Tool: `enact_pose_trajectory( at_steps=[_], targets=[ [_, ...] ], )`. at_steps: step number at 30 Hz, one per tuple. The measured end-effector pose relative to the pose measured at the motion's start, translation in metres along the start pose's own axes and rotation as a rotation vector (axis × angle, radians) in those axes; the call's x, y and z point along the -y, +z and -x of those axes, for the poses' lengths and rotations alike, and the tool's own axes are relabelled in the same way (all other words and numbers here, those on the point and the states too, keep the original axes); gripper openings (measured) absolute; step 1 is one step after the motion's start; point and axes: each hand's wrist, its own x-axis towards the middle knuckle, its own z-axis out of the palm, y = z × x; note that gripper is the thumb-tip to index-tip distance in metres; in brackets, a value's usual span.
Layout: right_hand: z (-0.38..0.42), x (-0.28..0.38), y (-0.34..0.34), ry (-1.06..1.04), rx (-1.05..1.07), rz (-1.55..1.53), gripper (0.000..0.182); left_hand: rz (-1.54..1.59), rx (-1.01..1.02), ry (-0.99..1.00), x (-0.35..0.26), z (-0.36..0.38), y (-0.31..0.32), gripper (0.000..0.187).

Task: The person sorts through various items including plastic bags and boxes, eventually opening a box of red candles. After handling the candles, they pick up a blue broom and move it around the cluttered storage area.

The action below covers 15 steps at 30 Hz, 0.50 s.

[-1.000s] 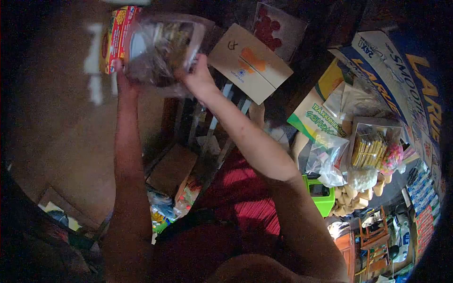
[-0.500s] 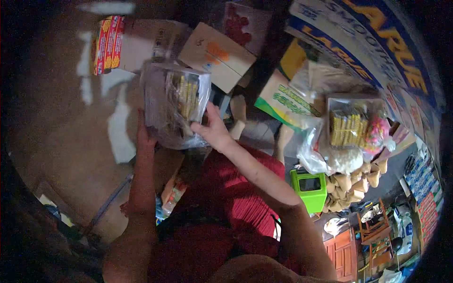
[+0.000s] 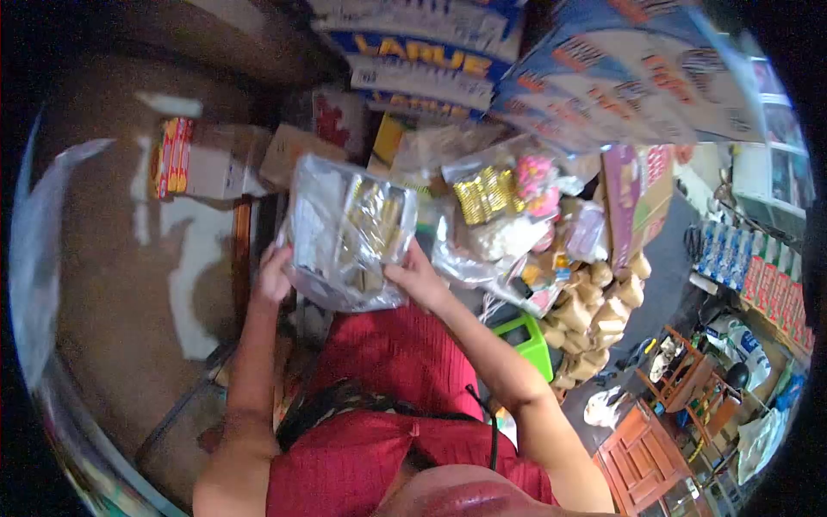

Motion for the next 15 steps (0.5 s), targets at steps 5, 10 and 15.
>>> enact_pose_trajectory(
  at_steps=[5, 10, 15],
  targets=[
    [0.07, 0.072, -0.033, 0.065, -0.062, 0.28, 0.057, 0.005, 0.091, -0.103, -0.004, 0.019, 0.087, 0.055],
    [0.122, 0.126, -0.049, 0.023, -0.21, 0.413, 0.045, -0.001, 0.313, -0.074, -0.019, 0.042, 0.175, 0.064],
    [0.152, 0.209, -0.04, -0.104, -0.259, 0.67, 0.041, -0.062, 0.391, 0.079, -0.058, 0.071, 0.235, 0.064]
  ],
)
